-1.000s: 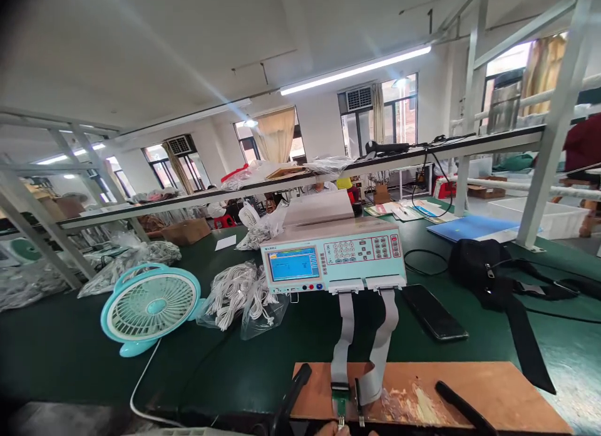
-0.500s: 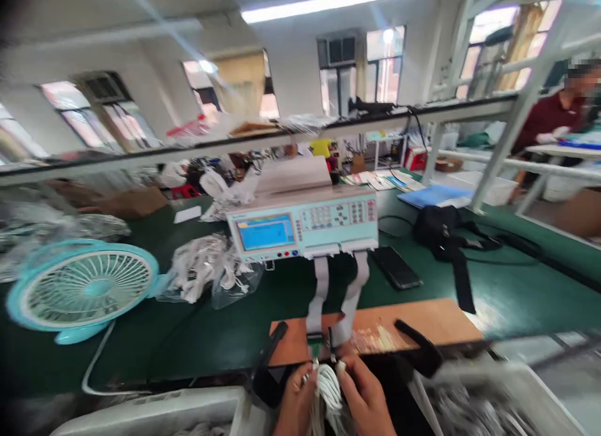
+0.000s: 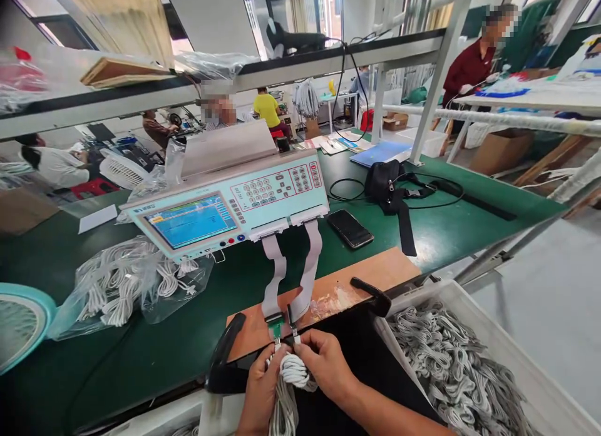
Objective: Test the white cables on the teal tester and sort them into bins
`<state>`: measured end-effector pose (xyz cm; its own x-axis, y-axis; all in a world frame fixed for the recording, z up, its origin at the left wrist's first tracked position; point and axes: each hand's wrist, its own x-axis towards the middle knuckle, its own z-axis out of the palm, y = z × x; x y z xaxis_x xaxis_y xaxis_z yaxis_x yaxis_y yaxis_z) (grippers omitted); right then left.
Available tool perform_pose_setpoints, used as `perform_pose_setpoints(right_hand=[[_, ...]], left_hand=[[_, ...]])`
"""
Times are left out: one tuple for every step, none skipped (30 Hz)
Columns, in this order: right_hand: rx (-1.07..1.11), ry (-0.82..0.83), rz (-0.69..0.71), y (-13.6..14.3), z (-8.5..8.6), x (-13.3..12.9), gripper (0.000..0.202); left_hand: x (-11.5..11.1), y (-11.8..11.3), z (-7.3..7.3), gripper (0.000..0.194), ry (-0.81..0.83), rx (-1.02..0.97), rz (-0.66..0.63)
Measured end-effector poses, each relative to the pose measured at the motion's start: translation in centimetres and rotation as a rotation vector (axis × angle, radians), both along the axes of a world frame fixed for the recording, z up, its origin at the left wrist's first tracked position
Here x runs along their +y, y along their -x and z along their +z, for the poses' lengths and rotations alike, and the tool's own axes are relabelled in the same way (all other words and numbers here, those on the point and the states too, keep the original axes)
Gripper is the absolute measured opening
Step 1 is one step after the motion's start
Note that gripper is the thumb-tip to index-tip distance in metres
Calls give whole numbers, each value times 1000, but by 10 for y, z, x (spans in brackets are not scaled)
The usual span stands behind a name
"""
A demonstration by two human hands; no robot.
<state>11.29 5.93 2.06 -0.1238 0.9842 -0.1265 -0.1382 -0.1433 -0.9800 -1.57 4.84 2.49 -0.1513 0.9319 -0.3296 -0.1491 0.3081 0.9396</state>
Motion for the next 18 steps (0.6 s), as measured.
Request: perform_pose_setpoints(right_hand=[[4, -7, 5, -1, 2, 0, 32], [4, -17, 9, -2, 4, 1, 32], [0, -29, 12, -2, 6, 1, 32], [-6, -39, 15, -3, 9, 1, 32], [-10, -48, 17, -4, 11, 1, 32], [-11, -54, 21, -4, 12, 1, 33], [-9, -59, 24, -4, 14, 2, 33], [-2, -59, 26, -4, 15, 2, 33], [11, -54, 26, -4, 15, 2, 33], [32, -39, 28, -4, 15, 3, 32], [59, -13, 28, -3, 15, 3, 32], [86, 23, 23, -3, 15, 3, 33], [107, 63, 16, -2, 15, 4, 34], [121, 106, 5, -1, 15, 4, 35], [128, 142, -8, 0, 16, 4, 36], [129, 171, -21, 1, 16, 5, 37], [131, 189, -31, 2, 17, 5, 38], [135, 202, -39, 3, 17, 5, 39]], left_hand=[[0, 0, 1, 37, 10, 12, -1], [0, 1, 2, 37, 17, 24, -6], [1, 2, 3, 38, 16, 36, -15], [1, 2, 3, 38, 12, 44, -29], [0, 3, 3, 37, 5, 47, -37], [0, 4, 2, 37, -2, 47, -36], [0, 4, 1, 37, -7, 46, -31], [0, 5, 0, 37, -9, 45, -33], [-1, 5, -1, 38, -8, 44, -32], [-1, 6, -3, 38, -6, 46, -31], [-1, 6, -5, 38, 1, 45, -38], [-1, 7, -6, 38, 8, 40, -48], [-1, 7, -8, 39, 11, 29, -59], [-1, 8, -9, 39, 8, 18, -66], [-1, 8, -10, 40, -1, 7, -74], [-1, 8, -10, 40, -13, -3, -81], [-1, 7, -10, 40, -29, -9, -81], [-1, 7, -9, 40, -45, -9, -75]])
